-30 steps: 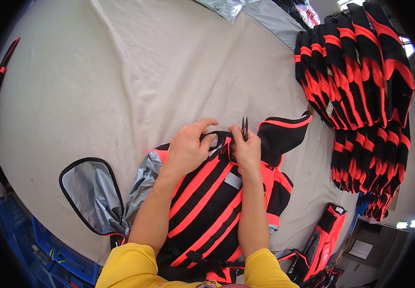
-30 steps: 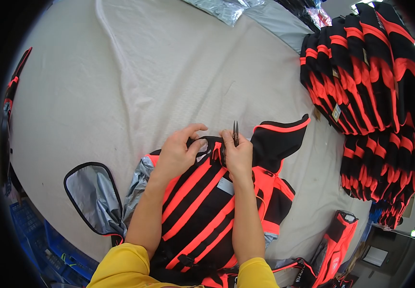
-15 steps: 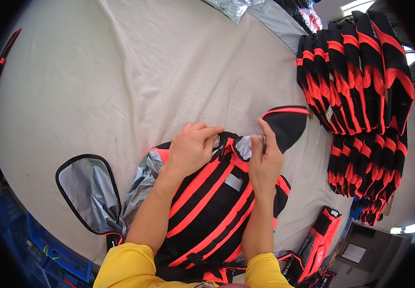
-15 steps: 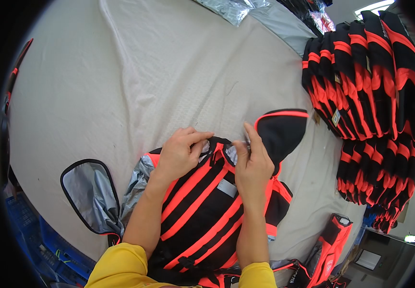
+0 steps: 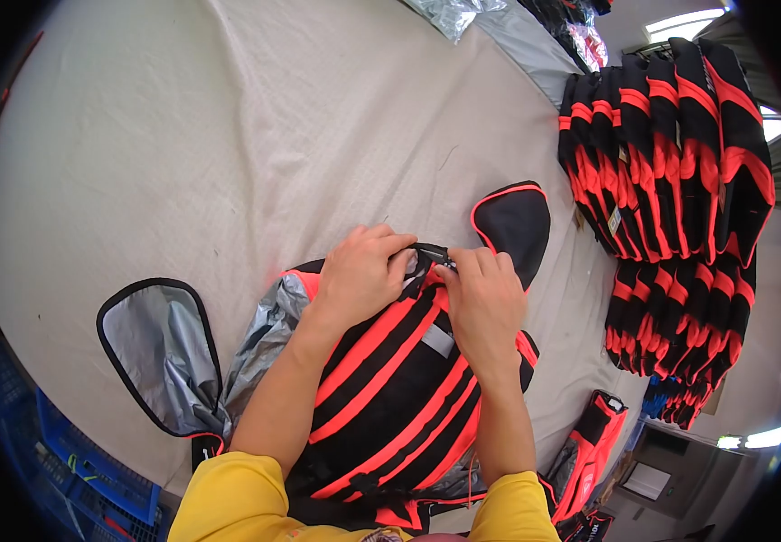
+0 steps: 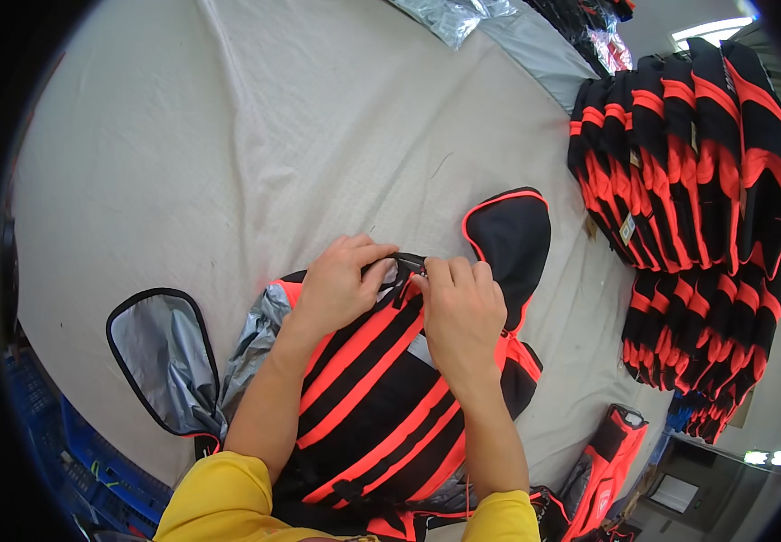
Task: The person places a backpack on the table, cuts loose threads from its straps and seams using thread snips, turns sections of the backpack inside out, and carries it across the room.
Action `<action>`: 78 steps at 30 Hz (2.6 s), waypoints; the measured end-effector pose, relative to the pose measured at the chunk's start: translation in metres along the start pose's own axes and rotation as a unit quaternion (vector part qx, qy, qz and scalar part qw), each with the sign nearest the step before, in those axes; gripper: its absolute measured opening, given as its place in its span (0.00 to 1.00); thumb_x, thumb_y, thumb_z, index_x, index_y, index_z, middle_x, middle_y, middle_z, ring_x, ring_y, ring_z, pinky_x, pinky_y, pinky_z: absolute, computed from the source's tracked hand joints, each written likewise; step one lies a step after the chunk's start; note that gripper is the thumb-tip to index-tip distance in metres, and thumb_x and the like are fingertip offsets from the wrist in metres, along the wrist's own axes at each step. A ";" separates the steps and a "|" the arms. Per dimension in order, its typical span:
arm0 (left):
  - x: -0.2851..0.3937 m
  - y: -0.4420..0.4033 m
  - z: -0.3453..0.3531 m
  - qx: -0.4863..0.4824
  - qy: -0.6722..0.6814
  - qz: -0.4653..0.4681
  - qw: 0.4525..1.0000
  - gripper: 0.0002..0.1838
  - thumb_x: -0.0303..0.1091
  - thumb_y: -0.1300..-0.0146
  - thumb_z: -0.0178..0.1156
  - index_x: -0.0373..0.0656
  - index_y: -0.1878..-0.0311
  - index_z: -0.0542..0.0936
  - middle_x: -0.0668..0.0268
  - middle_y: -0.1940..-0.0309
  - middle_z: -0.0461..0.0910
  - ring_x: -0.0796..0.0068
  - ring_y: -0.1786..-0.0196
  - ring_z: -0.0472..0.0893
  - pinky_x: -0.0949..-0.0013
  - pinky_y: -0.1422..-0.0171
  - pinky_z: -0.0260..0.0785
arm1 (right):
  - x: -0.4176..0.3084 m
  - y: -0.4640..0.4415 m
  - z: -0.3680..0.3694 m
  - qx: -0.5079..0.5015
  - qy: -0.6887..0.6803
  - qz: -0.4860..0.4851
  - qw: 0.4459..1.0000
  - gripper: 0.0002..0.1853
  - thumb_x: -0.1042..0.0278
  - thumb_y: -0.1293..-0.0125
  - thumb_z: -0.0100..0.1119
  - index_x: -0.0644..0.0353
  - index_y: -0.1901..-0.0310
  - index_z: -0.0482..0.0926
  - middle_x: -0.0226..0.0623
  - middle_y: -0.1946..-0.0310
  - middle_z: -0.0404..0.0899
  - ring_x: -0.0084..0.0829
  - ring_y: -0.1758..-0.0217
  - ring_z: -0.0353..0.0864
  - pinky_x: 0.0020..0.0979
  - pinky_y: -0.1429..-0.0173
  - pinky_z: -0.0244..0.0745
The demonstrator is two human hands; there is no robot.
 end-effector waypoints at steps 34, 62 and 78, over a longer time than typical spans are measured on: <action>0.002 0.002 -0.001 0.001 -0.003 0.017 1.000 0.12 0.38 0.34 0.63 0.45 0.53 0.88 0.62 0.61 0.84 0.57 0.54 0.81 0.56 0.47 0.76 | 0.019 0.035 0.056 0.018 -0.264 0.288 0.920 0.16 0.59 0.25 0.61 0.66 0.50 0.77 0.40 0.65 0.85 0.30 0.64 0.84 0.33 0.58 0.77; 0.002 0.001 -0.001 -0.011 0.008 0.008 1.000 0.14 0.45 0.35 0.63 0.47 0.55 0.87 0.61 0.58 0.83 0.53 0.49 0.80 0.54 0.42 0.74 | 0.029 0.037 0.095 0.119 -0.392 0.281 0.868 0.16 0.64 0.24 0.59 0.69 0.44 0.77 0.45 0.55 0.83 0.36 0.54 0.82 0.33 0.49 0.78; -0.005 -0.007 0.013 0.021 0.091 -0.097 0.991 0.09 0.35 0.36 0.60 0.42 0.59 0.85 0.59 0.65 0.84 0.56 0.56 0.82 0.55 0.49 0.74 | 0.041 -0.005 0.103 -0.115 -0.496 0.325 0.797 0.26 0.46 0.26 0.60 0.66 0.67 0.80 0.34 0.83 0.75 0.22 0.76 0.71 0.34 0.68 0.68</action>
Point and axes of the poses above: each hand's wrist, its own y-axis away from the middle knuckle, its own z-axis out of the palm, x = y × z, the point moved 1 cm from there along -y, towards the middle knuckle
